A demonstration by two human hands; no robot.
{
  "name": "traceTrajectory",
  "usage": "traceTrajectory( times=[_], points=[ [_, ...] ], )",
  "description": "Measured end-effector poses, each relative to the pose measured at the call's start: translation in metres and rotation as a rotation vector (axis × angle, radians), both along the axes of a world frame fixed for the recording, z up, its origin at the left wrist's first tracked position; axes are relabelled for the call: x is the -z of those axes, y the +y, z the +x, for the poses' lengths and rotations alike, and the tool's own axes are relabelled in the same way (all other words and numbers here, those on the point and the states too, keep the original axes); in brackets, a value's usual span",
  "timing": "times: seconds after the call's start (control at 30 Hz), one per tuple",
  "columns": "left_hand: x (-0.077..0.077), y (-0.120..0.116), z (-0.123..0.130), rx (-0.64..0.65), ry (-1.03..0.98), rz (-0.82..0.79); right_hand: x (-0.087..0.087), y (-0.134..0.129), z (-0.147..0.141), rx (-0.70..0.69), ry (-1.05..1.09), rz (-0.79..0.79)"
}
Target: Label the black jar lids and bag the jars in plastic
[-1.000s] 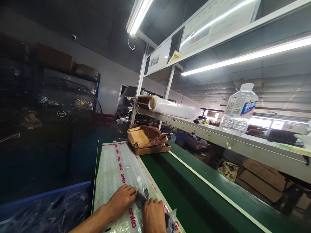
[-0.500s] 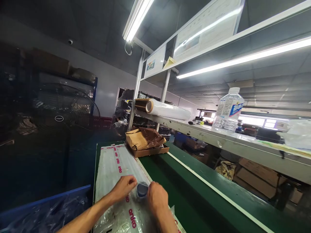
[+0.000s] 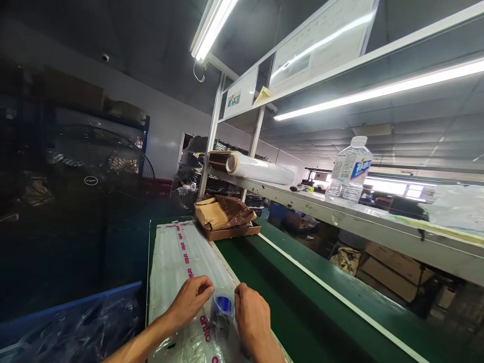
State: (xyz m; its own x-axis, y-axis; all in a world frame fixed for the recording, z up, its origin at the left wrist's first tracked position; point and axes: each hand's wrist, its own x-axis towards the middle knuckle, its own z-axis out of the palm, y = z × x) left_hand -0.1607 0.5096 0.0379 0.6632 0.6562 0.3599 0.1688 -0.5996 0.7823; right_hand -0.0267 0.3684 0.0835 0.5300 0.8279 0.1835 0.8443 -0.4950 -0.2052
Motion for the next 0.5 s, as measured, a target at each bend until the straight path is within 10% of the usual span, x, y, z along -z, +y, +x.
traceTrajectory(
  times=[0.5],
  points=[
    [0.028,-0.043,0.012,0.189,0.075,-0.289,0.024,-0.023,-0.006,-0.214,0.242,0.238]
  ],
)
